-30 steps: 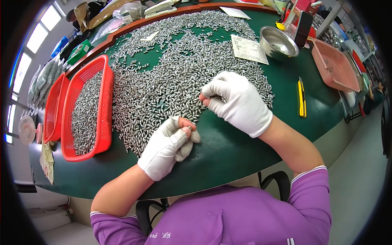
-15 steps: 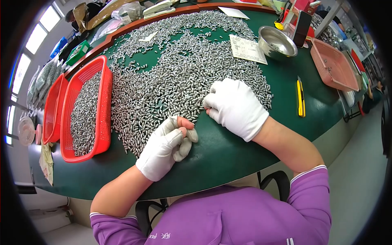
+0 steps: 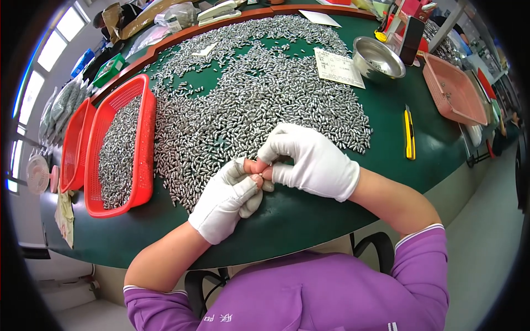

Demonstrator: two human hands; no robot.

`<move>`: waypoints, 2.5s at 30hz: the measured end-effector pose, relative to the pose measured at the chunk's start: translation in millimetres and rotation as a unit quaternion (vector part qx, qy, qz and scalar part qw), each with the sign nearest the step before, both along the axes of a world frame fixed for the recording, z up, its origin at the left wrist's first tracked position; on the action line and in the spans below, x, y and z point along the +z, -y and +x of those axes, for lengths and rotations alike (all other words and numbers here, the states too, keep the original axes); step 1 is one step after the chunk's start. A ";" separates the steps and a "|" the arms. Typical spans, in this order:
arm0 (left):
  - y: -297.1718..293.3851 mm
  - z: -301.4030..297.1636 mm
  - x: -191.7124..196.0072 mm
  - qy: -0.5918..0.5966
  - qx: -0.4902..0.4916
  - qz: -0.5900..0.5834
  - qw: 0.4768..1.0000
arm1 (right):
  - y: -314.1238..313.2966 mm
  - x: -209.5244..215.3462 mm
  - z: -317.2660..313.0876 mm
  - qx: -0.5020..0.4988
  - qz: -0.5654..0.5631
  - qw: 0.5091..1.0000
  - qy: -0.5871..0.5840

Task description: Inspecting and sorting small metal components on an industrial workbench.

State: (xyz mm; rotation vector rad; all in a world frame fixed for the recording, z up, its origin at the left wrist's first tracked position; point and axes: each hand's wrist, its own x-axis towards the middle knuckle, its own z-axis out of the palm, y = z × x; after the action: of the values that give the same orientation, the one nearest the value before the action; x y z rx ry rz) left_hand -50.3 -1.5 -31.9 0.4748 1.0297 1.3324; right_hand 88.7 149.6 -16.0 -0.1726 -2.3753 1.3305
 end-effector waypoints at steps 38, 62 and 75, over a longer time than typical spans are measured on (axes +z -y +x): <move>-2.4 0.4 2.9 -0.009 -0.006 -0.012 1.000 | -14.1 -2.7 -2.0 -0.080 0.166 0.980 -0.078; -2.3 0.2 2.8 0.012 -0.002 0.002 1.000 | -5.5 -5.9 -2.0 -0.011 0.119 0.992 -0.026; -1.1 0.7 0.9 -0.012 0.000 0.010 1.000 | -19.4 0.9 0.3 -0.100 0.187 0.977 -0.028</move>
State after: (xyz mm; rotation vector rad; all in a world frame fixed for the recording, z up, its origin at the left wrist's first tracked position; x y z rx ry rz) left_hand -49.6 -0.4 -31.0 0.5079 1.0369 1.3414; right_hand 89.0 169.0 -15.1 -0.2521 -2.4355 0.7707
